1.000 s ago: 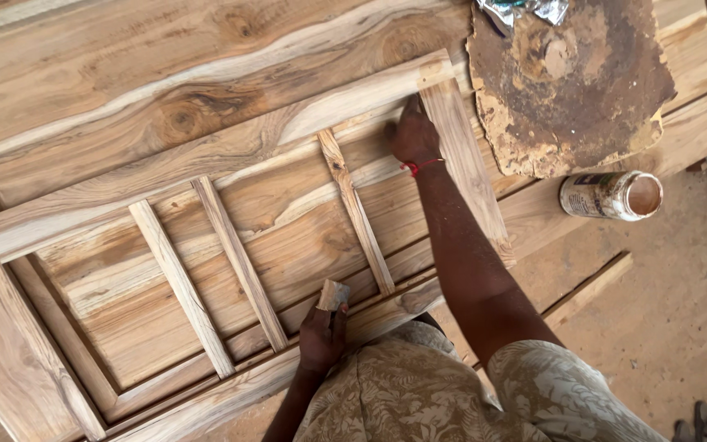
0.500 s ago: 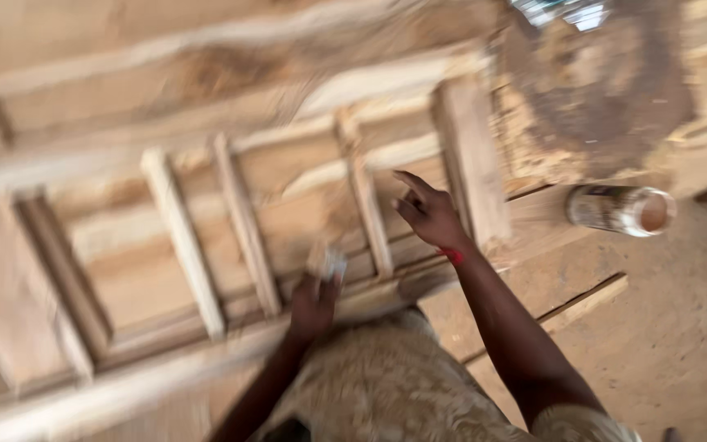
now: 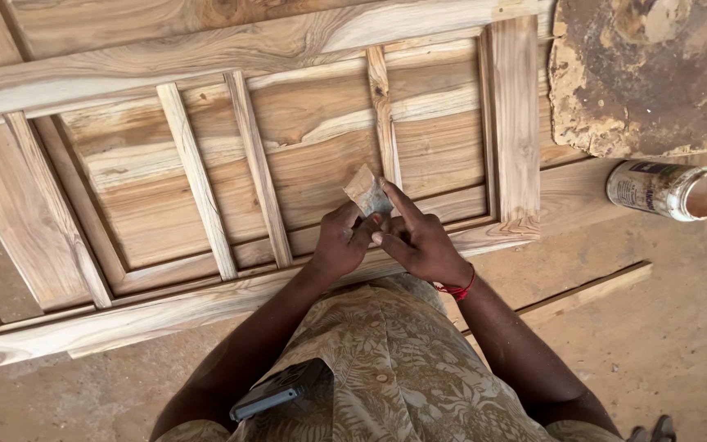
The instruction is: The person sands a wooden door frame lying on the floor using a small sanding block. They work on the edges and corners of the frame, occasionally dipping the block into a container of paste or putty to apply it to the wood surface.
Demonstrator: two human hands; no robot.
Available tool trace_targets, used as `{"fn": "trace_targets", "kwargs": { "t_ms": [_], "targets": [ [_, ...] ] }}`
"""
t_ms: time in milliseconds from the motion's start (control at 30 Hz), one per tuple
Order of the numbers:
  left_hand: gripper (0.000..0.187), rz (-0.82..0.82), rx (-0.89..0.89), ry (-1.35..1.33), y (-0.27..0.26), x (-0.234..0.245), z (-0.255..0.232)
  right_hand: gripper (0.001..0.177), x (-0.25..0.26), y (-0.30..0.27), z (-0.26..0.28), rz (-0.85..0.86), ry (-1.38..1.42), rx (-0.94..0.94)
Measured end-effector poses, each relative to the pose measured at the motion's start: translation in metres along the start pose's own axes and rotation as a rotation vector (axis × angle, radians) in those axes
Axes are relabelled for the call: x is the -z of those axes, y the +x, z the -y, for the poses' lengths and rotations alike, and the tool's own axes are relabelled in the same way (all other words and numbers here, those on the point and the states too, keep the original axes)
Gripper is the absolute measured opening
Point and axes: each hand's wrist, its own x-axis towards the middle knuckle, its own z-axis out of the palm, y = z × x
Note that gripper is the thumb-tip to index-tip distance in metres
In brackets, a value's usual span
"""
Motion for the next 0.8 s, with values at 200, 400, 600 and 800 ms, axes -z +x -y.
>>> {"fn": "trace_targets", "kwargs": {
  "t_ms": [200, 400, 600, 800],
  "targets": [
    [0.008, 0.047, -0.062, 0.061, -0.003, -0.01, 0.007, 0.084, 0.005, -0.002, 0.0, 0.007, -0.14, 0.005],
    [0.013, 0.082, -0.053, 0.028, 0.005, -0.013, 0.008, 0.069, 0.014, -0.012, -0.026, 0.077, 0.15, -0.048],
    [0.022, -0.042, -0.028, -0.033, 0.036, -0.009, 0.024, 0.067, 0.038, 0.002, -0.061, -0.055, 0.986, 0.005],
    [0.028, -0.265, -0.099, 0.516, 0.154, 0.056, 0.048, 0.095, 0.096, 0.074, -0.093, -0.448, 0.7, -0.048]
  ]
}}
